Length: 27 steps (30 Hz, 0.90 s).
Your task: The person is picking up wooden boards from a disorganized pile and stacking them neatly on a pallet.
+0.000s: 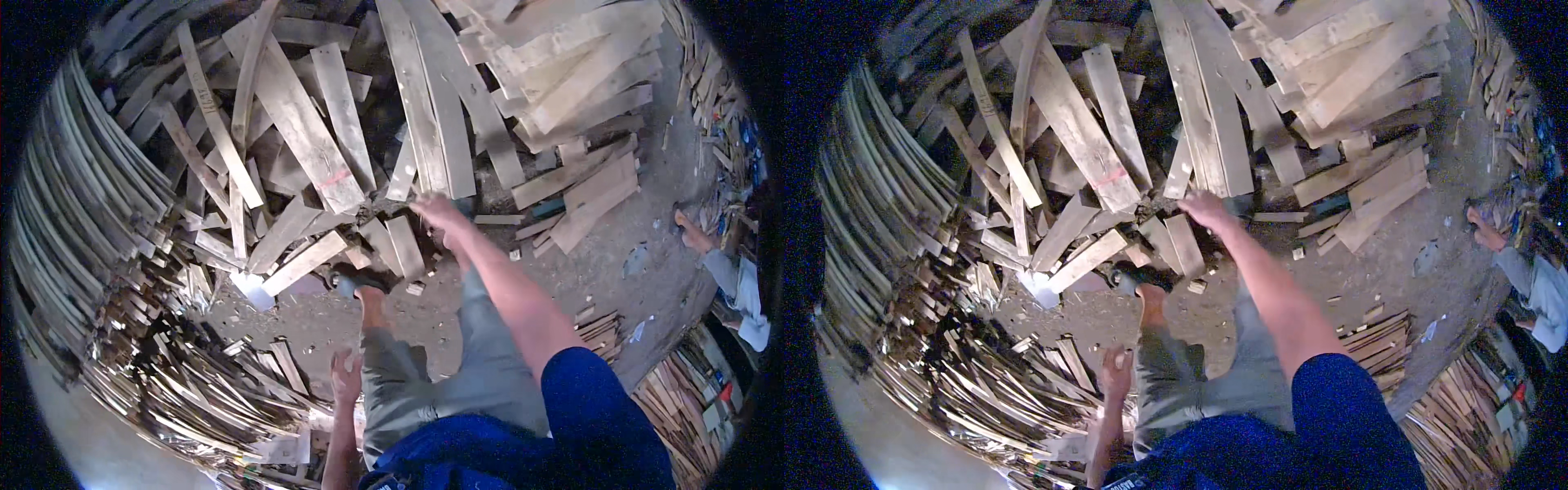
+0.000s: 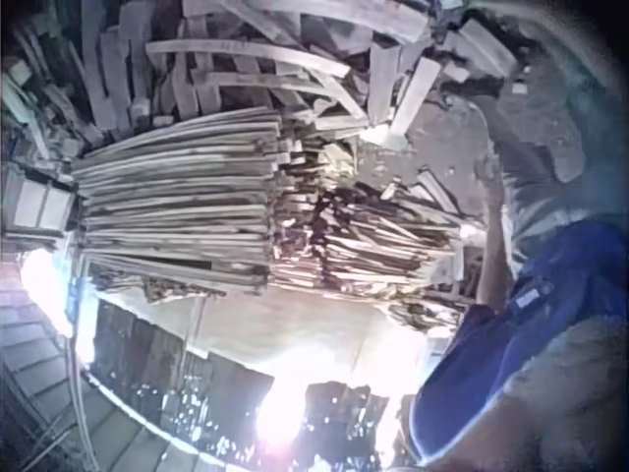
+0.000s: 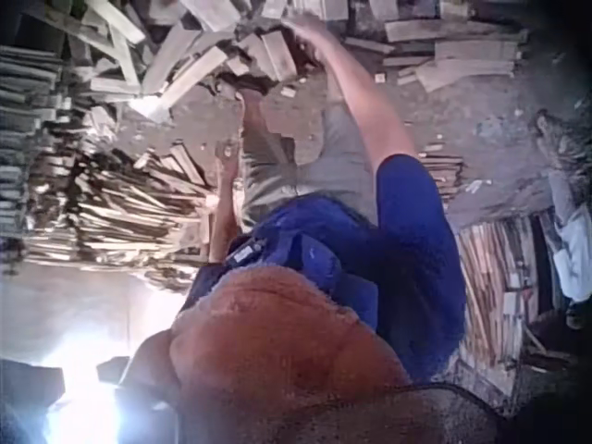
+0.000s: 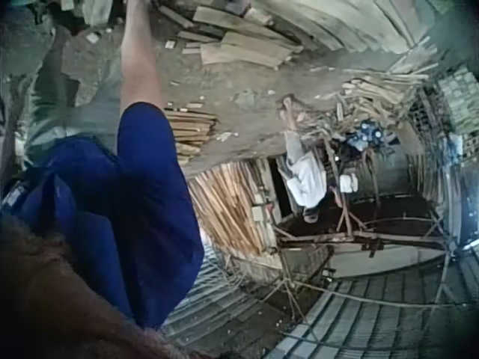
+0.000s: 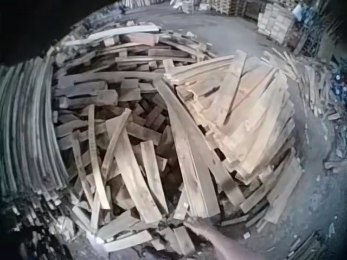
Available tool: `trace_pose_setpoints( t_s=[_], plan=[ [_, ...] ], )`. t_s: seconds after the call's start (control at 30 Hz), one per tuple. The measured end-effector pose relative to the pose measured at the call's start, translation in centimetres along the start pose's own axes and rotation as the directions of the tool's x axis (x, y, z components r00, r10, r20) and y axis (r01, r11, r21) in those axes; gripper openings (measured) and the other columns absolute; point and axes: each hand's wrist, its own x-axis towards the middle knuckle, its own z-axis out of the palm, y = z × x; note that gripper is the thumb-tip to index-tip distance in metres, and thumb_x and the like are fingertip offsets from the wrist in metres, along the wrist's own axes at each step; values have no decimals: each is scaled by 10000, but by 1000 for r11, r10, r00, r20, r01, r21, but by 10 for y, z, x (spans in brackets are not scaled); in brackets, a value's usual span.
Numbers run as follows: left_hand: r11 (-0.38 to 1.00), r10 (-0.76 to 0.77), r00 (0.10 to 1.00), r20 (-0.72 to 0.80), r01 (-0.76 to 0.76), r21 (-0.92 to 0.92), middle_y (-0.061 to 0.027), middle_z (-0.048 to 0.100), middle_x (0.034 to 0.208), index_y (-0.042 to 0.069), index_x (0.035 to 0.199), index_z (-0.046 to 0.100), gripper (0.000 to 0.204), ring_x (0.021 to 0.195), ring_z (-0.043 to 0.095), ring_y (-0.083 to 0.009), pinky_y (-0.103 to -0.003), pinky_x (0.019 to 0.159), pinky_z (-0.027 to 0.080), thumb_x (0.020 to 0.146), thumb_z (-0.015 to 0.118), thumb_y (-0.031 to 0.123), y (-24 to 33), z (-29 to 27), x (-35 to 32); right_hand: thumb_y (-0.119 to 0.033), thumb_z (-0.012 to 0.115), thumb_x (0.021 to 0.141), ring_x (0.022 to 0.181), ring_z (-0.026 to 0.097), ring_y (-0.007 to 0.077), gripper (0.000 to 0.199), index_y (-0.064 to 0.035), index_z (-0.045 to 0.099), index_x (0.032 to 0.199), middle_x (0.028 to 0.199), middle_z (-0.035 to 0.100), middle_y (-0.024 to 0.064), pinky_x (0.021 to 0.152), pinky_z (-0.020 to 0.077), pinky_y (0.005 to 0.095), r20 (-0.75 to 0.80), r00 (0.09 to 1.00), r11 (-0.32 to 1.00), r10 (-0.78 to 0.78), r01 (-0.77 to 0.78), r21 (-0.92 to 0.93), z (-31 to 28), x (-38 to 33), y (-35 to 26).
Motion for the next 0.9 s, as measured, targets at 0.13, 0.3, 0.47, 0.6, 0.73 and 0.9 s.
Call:
trace_pose_setpoints(
  t_s=[0.13, 0.3, 0.47, 0.6, 0.73, 0.9],
  plan=[
    [956, 211, 976, -59, -194, 218, -241, 596, 1101, 9, 1120, 589, 350, 1075, 546, -411, -456, 924, 438, 860, 650, 234, 7, 41, 47, -604, 556, 817, 1197, 533, 315, 787, -10, 477, 1329, 1284, 551, 208, 1023, 406, 379, -114, 992, 998, -63, 65, 18, -46, 78, -1],
    [930, -78, 995, 56, 93, -355, -204, 635, 990, 2, 1082, 591, 306, 904, 622, -361, -417, 789, 494, 849, 648, 194, -34, 99, 90, -654, 611, 745, 1252, 491, 287, 958, 17, 388, 1390, 1313, 536, 204, 1057, 363, 344, -326, 944, 980, -58, 117, 163, -3, 179, -50],
    [869, 33, 988, 150, 46, -492, -108, 667, 901, 23, 1160, 567, 333, 800, 647, -198, -322, 724, 500, 876, 627, 187, -17, 123, 116, -619, 633, 748, 936, 657, 305, 665, -11, 669, 1014, 969, 690, 184, 832, 481, 382, -377, 905, 941, -198, 283, 185, 17, 214, -98],
    [693, -132, 991, 30, 114, -712, -75, 643, 940, 14, 1189, 556, 355, 849, 592, -116, -267, 734, 484, 897, 620, 206, -11, 103, 149, -449, 642, 819, 673, 633, 243, 434, -23, 664, 898, 733, 661, 125, 638, 477, 387, -459, 826, 945, -326, 300, -131, 56, 129, -138],
    [448, -92, 995, -38, 7, -894, -27, 605, 967, -10, 1195, 548, 376, 865, 548, -93, -236, 770, 454, 922, 594, 244, 25, 87, 191, -407, 638, 860, 671, 541, 84, 407, -10, 676, 943, 717, 616, -8, 584, 430, 305, -339, 920, 945, -195, 268, 185, 55, 40, -106],
    [7, 117, 900, 420, 423, -906, 21, 611, 972, 31, 1263, 528, 500, 819, 569, -111, -264, 737, 470, 892, 647, 344, -10, 123, 183, -443, 521, 938, 787, 612, 169, 455, -33, 630, 1103, 804, 648, 130, 706, 483, 346, 217, 940, 961, -262, 274, -29, 107, -73, -112]
  ],
)
